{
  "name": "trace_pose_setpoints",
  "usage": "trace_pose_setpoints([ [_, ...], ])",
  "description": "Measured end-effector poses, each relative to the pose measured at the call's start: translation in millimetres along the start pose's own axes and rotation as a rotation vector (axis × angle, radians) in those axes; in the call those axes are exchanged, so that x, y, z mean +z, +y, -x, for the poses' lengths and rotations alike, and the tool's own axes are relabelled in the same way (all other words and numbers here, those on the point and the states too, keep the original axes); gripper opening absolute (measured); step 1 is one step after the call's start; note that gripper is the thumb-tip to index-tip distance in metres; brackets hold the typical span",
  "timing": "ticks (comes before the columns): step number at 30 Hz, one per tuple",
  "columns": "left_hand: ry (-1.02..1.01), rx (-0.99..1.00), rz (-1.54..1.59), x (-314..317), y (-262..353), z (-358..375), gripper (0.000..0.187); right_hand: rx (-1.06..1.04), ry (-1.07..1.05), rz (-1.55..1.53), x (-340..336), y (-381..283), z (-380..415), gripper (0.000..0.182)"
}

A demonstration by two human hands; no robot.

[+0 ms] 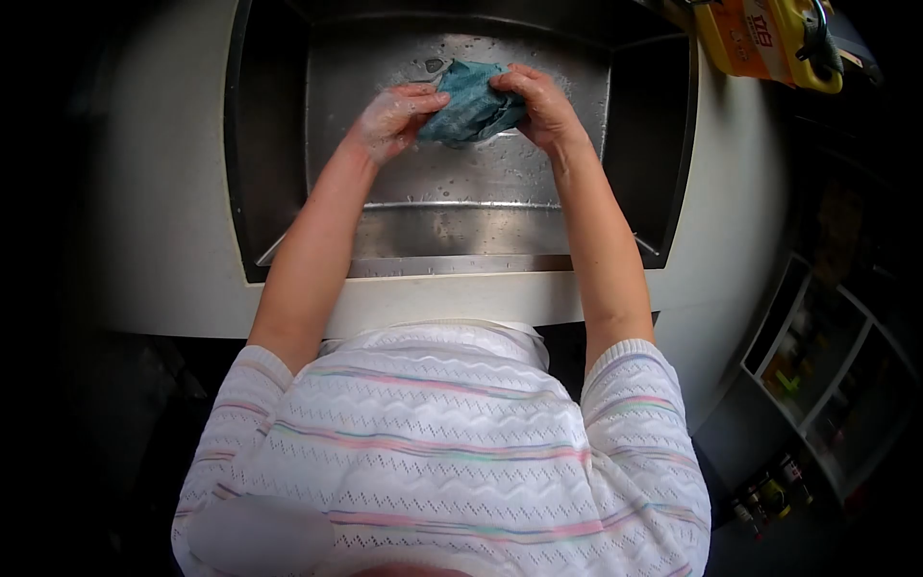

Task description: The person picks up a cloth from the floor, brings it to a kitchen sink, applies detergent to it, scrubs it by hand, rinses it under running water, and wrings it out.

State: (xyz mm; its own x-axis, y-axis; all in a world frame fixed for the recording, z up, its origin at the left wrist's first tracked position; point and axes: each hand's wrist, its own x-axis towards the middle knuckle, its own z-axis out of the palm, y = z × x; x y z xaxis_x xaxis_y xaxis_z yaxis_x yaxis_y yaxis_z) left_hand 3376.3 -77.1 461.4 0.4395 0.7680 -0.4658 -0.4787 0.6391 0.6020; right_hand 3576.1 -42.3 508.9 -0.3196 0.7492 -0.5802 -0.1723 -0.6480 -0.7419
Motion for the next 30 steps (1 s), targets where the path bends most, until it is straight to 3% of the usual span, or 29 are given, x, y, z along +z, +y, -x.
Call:
trace_pose_setpoints([
  [2, 0.13, 0.032, 0.101, 5.9, 6.6, 3.9, 0.024, 0.013, 0.03, -0.089, -1.4, 3.0, -3.5, 0.011],
  [5, 0.194, 0.166, 0.208, 9.4, -0.8, -3.0, 0.023, -0.123, 0.191, 0.088, 23.6, 16.6, -7.9, 0.021],
  [6, 0.25, 0.202, 0.239, 12.2, -1.8, -3.0, 0.022, -0.251, 0.194, 0.246, 38.1, 22.3, -8.8, 0.028],
  [8, 0.365, 0.271, 0.302, 17.7, -3.5, -1.3, 0.022, -0.518, 0.269, 0.871, 80.0, 31.4, 5.2, 0.02],
  [9, 0.199, 0.241, 0.453, -14.5, -23.2, -12.7, 0.021, -0.772, 0.251, 1.077, 104.9, 36.6, 16.3, 0.019],
  [10, -0.25, 0.214, 0.657, -30.9, -45.1, -23.7, 0.022, -0.728, 0.275, 1.166, 106.0, 39.4, 10.4, 0.02],
  [12, -0.206, 0.168, 0.777, -5.5, -33.8, -4.9, 0.024, -0.636, 0.32, 1.342, 97.2, 48.6, -19.0, 0.021],
  [13, 0.288, 0.153, 0.678, 34.5, -8.8, 16.4, 0.027, -0.591, 0.342, 1.427, 90.4, 51.8, -36.7, 0.022],
  [14, 0.388, 0.093, 0.472, 35.1, -16.3, 7.0, 0.032, -0.514, 0.349, 1.453, 71.9, 50.4, -55.9, 0.024],
  [17, 0.422, 0.119, 0.443, 30.3, -15.0, 2.7, 0.035, -0.55, 0.388, 1.408, 90.7, 42.4, -36.1, 0.025],
  [18, 0.292, 0.073, 0.676, 16.2, -17.7, 2.4, 0.036, -0.6, 0.322, 1.443, 98.5, 44.4, -24.5, 0.026],
  [19, 0.209, 0.125, 0.583, -6.9, -33.2, -7.1, 0.034, -0.658, 0.279, 1.397, 106.9, 52.7, -15.1, 0.026],
  [21, 0.019, 0.057, 0.769, -24.6, -50.0, -17.5, 0.025, -0.675, 0.25, 1.387, 109.9, 56.5, -7.9, 0.025],
  [22, 0.24, 0.077, 0.703, 1.5, -34.9, -6.0, 0.025, -0.58, 0.312, 1.378, 101.0, 55.5, -17.4, 0.022],
  [23, 0.273, -0.003, 0.524, 22.4, -20.3, 6.0, 0.026, -0.484, 0.376, 1.364, 82.7, 50.9, -36.2, 0.02],
  [24, 0.15, -0.025, 0.59, 23.9, -20.6, 3.1, 0.026, -0.388, 0.442, 1.346, 64.0, 45.8, -52.1, 0.019],
  [25, 0.026, -0.049, 0.656, 22.6, -20.0, -1.2, 0.026, -0.269, 0.375, 1.191, 50.7, 39.1, -57.3, 0.022],
  [28, -0.181, -0.085, 0.671, 7.6, -17.6, -6.7, 0.028, -0.174, 0.07, 0.66, 29.9, 28.8, -42.8, 0.03],
  [30, -0.204, -0.146, 0.696, -0.4, -13.6, -7.2, 0.028, -0.134, -0.061, 0.402, 26.5, 12.9, -20.1, 0.033],
])
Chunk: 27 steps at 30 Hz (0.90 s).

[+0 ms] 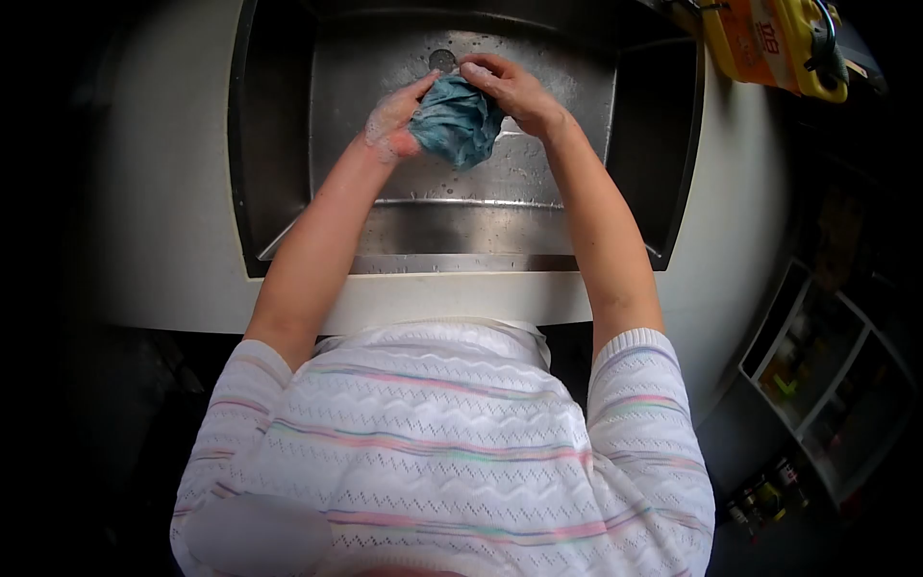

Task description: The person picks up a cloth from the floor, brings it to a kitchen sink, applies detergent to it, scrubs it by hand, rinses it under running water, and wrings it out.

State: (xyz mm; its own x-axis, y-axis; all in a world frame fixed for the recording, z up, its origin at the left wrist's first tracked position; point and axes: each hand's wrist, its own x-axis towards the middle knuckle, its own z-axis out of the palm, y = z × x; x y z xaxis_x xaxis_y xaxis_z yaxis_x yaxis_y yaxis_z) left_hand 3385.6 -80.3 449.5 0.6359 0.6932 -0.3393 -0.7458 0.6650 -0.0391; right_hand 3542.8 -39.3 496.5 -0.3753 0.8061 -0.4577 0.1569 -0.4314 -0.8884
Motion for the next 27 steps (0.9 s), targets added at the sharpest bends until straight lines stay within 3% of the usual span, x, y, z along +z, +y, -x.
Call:
trace_pose_setpoints([
  [2, -0.042, -0.074, 0.003, 7.9, 5.8, 6.0, 0.028, 0.044, -0.161, 0.158, -13.0, -5.3, 11.8, 0.031],
  [4, 0.167, 0.035, -0.176, 13.8, 4.6, 7.0, 0.028, 0.073, -0.326, 0.337, -20.3, -17.4, 21.6, 0.027],
  [5, 0.271, 0.089, -0.267, 15.6, 3.6, 7.7, 0.028, 0.103, -0.283, 0.258, -23.7, -16.6, 22.2, 0.027],
  [8, 0.094, 0.181, -1.283, 17.3, 1.3, 16.1, 0.027, 0.179, -0.117, 0.078, -28.0, -17.8, 22.9, 0.027],
  [11, 0.351, 0.025, -1.542, 44.6, 6.2, 29.4, 0.023, 0.125, -0.094, -0.039, -31.3, -21.3, 24.7, 0.027],
  [16, 0.265, 0.369, -1.134, 43.3, 16.5, 32.3, 0.021, 0.189, -0.233, -0.027, -46.1, -13.8, 40.3, 0.025],
  [20, 0.19, 0.498, -0.618, 35.5, 12.5, 16.2, 0.019, 0.01, -0.101, -0.209, -32.0, -16.7, 34.8, 0.019],
  [23, 0.276, 0.548, -0.41, 35.5, 5.0, 9.5, 0.023, 0.043, -0.015, -0.442, -20.6, -14.7, 7.0, 0.021],
  [24, 0.311, 0.528, -0.343, 32.1, 4.4, 7.7, 0.025, 0.077, 0.034, -0.356, -14.8, -9.8, -4.4, 0.023],
  [25, 0.344, 0.509, -0.276, 27.9, 4.5, 5.0, 0.026, 0.065, 0.189, -0.017, -0.7, -8.6, -14.2, 0.023],
  [27, 0.38, 0.455, -0.183, 18.7, 5.4, 4.7, 0.028, -0.272, 0.292, 0.473, 41.2, -15.3, -8.0, 0.021],
])
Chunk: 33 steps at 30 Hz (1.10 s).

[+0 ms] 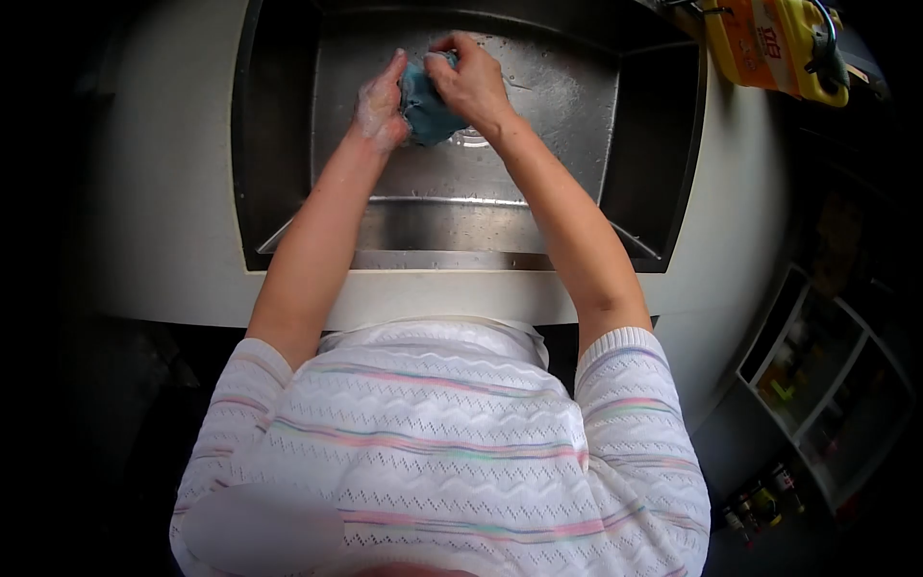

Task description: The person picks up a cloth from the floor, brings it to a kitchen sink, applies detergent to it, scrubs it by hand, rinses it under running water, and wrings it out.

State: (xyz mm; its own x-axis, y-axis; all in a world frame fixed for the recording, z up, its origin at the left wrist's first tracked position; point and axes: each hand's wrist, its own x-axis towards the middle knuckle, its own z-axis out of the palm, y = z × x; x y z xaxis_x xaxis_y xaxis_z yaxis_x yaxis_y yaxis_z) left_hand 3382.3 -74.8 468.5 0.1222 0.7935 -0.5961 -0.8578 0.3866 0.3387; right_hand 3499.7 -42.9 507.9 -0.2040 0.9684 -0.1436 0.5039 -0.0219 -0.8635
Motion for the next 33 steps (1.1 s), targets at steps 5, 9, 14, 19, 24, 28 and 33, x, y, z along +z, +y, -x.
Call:
trace_pose_setpoints([
  [5, -0.388, -0.253, 0.177, -25.3, -12.2, -3.9, 0.039, -0.166, 0.06, 0.482, 29.8, -2.3, 0.3, 0.03],
  [9, -0.014, -0.122, 0.04, 21.6, -12.7, 19.8, 0.036, -0.157, 0.142, 0.552, 31.1, 6.9, -13.2, 0.034],
  [14, -0.71, 0.021, 0.021, -57.8, -34.7, -33.8, 0.031, -0.492, 0.065, 0.554, 50.8, -34.1, 43.5, 0.034],
  [19, -0.035, -0.109, 0.026, 7.9, -26.5, 7.3, 0.031, -0.09, 0.168, 0.52, 29.5, 16.2, -4.6, 0.036],
  [24, -0.77, 0.159, -0.246, -72.1, -61.4, -50.8, 0.022, -0.317, 0.087, 0.503, 43.7, -21.7, 44.6, 0.028],
  [28, -0.098, -0.16, 0.041, -7.0, -36.2, -3.5, 0.023, -0.011, 0.151, 0.592, 24.3, 43.5, -3.6, 0.027],
  [33, -0.462, 0.03, -0.1, -34.8, -34.4, -12.0, 0.027, -0.389, 0.16, 0.471, 46.3, -6.0, 45.9, 0.026],
])
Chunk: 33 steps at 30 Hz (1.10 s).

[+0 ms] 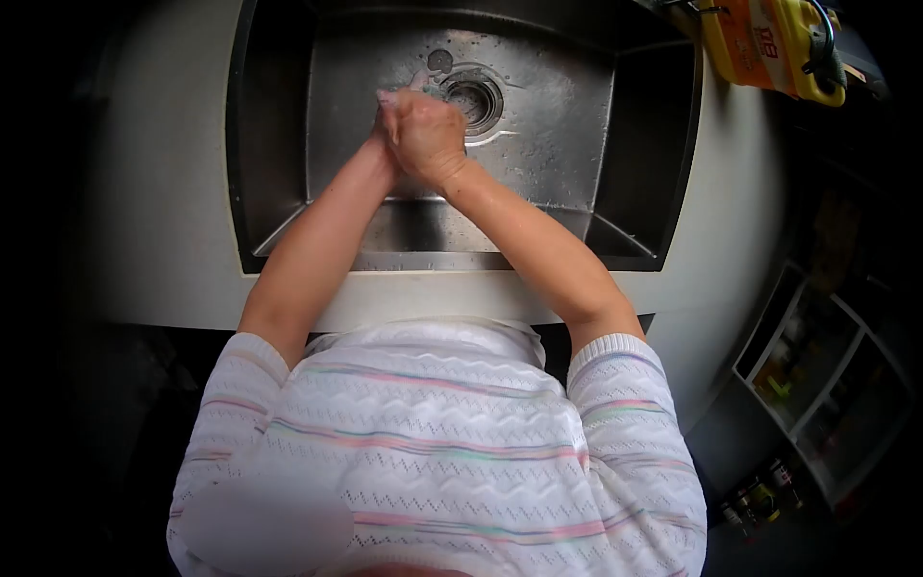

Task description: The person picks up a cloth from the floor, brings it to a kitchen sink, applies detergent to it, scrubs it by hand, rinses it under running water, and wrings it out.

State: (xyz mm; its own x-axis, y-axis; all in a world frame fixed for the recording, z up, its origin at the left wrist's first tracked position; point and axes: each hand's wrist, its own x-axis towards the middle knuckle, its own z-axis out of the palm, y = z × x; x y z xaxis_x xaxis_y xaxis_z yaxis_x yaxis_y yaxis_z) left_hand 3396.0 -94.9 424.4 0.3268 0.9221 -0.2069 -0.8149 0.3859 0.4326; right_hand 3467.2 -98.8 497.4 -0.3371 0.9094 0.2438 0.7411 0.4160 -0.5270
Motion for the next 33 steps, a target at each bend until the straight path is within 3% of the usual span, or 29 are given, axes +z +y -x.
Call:
trace_pose_setpoints([
  [2, -0.051, -0.112, -0.053, -14.9, -0.8, -1.3, 0.029, 0.022, 0.048, 0.022, 8.8, 14.6, -3.0, 0.027],
  [3, 0.169, -0.202, 0.024, 10.1, 5.4, -1.8, 0.03, 0.032, 0.072, 0.036, 14.2, 27.4, -6.3, 0.027],
  [4, 0.4, -0.268, 0.118, 35.7, 11.7, -2.3, 0.03, 0.196, 0.053, 0.072, 12.4, 53.5, -16.2, 0.031],
  [6, 0.257, -0.237, 0.072, 39.6, 12.2, -4.1, 0.031, 0.586, -0.063, -0.19, -5.2, 84.1, -26.6, 0.034],
  [7, 0.192, -0.219, 0.059, 46.5, 16.3, -1.5, 0.032, 0.675, -0.001, -0.466, -10.6, 87.7, -26.5, 0.033],
  [9, 0.15, -0.26, -0.493, 47.3, 23.9, 2.8, 0.033, 0.764, 0.035, -1.007, -43.8, 86.3, -29.0, 0.029],
  [11, 0.071, -0.234, -1.137, 35.6, 23.8, 1.8, 0.028, 0.859, 0.113, -1.156, -68.8, 92.5, -36.5, 0.021],
  [15, 0.132, -0.341, -1.498, 26.3, 31.0, -0.1, 0.028, 0.923, 0.231, -1.307, -106.3, 117.4, -41.2, 0.022],
  [16, 0.23, -0.455, -1.367, 42.3, 46.4, 3.2, 0.029, 0.906, 0.247, -1.324, -113.4, 122.9, -40.3, 0.023],
  [19, 0.259, -0.198, -0.883, 37.5, 51.5, 6.5, 0.027, 0.865, -0.235, -0.981, -124.5, 127.8, -18.4, 0.037],
  [20, 0.264, -0.154, -0.761, 37.3, 51.3, 5.2, 0.025, 0.731, -0.461, -0.756, -120.0, 124.9, -9.9, 0.043],
  [21, 0.268, -0.107, -0.642, 37.0, 51.2, 2.7, 0.023, 0.58, -0.661, -0.602, -119.5, 111.0, -3.7, 0.038],
  [23, 0.271, -0.017, -0.404, 36.2, 50.7, -1.0, 0.02, 0.591, -0.862, -0.596, -111.1, 99.6, 1.7, 0.029],
  [25, 0.342, -0.003, -0.215, 41.6, 47.1, -1.6, 0.019, 0.684, -0.555, -0.925, -106.0, 91.4, -1.6, 0.022],
  [27, 0.385, -0.009, -0.079, 39.2, 43.0, -1.6, 0.019, 0.78, -0.386, -1.22, -89.9, 104.0, -10.1, 0.025],
  [30, 0.428, -0.023, 0.021, 23.4, 30.9, -6.3, 0.019, 0.867, -0.233, -1.379, -54.9, 92.0, -23.2, 0.033],
  [31, 0.454, -0.01, 0.032, 21.8, 30.6, -7.4, 0.019, 0.862, -0.286, -1.239, -44.5, 81.8, -29.6, 0.037],
  [33, 0.462, -0.02, 0.038, 8.8, 29.8, -8.3, 0.018, 0.533, -0.257, -0.783, -22.3, 47.9, -25.8, 0.023],
])
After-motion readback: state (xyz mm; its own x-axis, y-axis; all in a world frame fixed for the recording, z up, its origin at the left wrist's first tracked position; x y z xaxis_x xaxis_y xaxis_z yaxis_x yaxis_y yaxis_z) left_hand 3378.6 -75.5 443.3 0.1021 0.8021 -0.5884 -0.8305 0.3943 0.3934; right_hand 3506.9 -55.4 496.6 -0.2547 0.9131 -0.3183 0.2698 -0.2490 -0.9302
